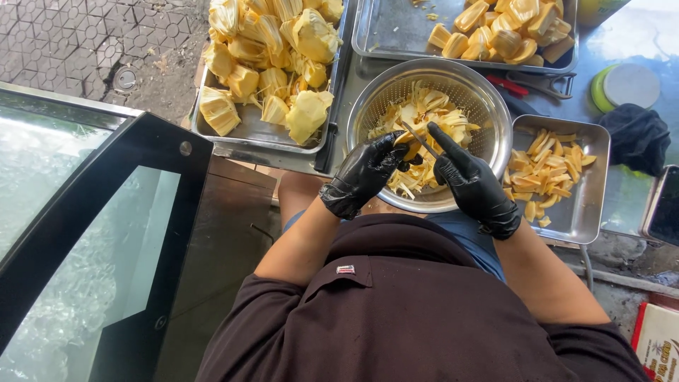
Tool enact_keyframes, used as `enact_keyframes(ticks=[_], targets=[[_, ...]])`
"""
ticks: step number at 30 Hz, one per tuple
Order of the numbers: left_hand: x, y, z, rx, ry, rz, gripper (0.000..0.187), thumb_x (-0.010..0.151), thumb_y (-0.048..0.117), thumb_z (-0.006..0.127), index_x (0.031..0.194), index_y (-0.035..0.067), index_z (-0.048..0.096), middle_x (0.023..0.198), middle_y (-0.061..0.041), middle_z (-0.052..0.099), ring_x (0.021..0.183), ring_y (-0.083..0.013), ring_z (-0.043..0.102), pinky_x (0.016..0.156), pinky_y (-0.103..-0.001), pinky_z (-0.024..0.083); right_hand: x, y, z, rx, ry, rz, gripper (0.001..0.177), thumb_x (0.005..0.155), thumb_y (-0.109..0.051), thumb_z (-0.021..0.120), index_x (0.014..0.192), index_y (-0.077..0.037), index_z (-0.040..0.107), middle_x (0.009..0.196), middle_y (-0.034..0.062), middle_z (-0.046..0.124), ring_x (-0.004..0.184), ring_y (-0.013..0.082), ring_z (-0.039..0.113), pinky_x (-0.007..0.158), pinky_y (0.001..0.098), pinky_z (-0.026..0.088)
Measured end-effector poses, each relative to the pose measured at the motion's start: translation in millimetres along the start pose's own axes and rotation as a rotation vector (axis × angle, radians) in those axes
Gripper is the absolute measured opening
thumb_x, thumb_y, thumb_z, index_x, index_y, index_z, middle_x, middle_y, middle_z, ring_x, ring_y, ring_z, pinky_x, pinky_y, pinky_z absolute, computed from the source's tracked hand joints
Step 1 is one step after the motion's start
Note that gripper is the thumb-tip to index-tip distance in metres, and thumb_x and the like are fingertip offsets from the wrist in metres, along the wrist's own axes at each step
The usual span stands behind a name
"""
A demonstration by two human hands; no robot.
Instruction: The person sits at a street food stall and trims fresh jackfruit pods with a small knife, cutting away the fibrous outer layers over a metal colander. They place the trimmed edible fruit onto trays and discard the trimmed waste into the colander, repeating the process for many pods.
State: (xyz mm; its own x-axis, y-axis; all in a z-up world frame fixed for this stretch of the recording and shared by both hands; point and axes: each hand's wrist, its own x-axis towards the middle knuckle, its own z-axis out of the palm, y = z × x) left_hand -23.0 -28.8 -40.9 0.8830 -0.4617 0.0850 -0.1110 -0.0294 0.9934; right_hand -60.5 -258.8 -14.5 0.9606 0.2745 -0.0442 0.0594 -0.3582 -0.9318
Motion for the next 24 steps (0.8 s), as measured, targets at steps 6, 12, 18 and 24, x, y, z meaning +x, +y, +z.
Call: enact_keyframes(ticks=[6, 12, 18, 24], targets=[[-5, -15, 5, -0.042, 0.065, 0.208, 0.036, 0.105, 0.003, 0.056, 0.140, -0.001, 0.053, 0.117, -0.015, 0.073, 0.109, -0.0210, 0.075, 0.091, -0.034, 0.063, 8, 20, 7, 0.215, -0.017, -0.042, 0.054, 0.107, -0.011, 0.052, 0.160, -0.009, 0.040, 0.080, -0.0021, 0.049, 0.074, 0.0088, 0.047, 0.073, 0.0253, 0.044], [-5, -2, 5, 0.354, 0.121, 0.290, 0.034, 0.104, 0.005, 0.064, 0.137, 0.001, 0.059, 0.111, -0.019, 0.076, 0.102, -0.0303, 0.078, 0.088, -0.038, 0.062, 18, 18, 11, 0.266, -0.012, -0.062, 0.040, 0.109, -0.013, 0.052, 0.148, -0.007, 0.043, 0.080, -0.0020, 0.047, 0.073, 0.0076, 0.044, 0.069, 0.0235, 0.042], [-7, -13, 10, 0.350, 0.168, 0.397, 0.035, 0.103, 0.006, 0.064, 0.137, 0.000, 0.057, 0.113, -0.020, 0.073, 0.106, -0.0326, 0.074, 0.091, -0.039, 0.060, 27, 18, 10, 0.259, -0.019, -0.066, 0.030, 0.109, -0.013, 0.053, 0.137, -0.008, 0.043, 0.090, -0.0015, 0.056, 0.080, 0.0062, 0.052, 0.072, 0.0215, 0.048], [-7, -4, -7, 0.147, -0.033, 0.209, 0.034, 0.106, 0.005, 0.059, 0.140, 0.001, 0.056, 0.116, -0.016, 0.074, 0.105, -0.0224, 0.076, 0.093, -0.035, 0.062, 23, 22, 7, 0.513, -0.086, 0.097, 0.037, 0.104, -0.012, 0.053, 0.141, -0.016, 0.049, 0.096, -0.0036, 0.057, 0.082, 0.0039, 0.054, 0.074, 0.0182, 0.049]])
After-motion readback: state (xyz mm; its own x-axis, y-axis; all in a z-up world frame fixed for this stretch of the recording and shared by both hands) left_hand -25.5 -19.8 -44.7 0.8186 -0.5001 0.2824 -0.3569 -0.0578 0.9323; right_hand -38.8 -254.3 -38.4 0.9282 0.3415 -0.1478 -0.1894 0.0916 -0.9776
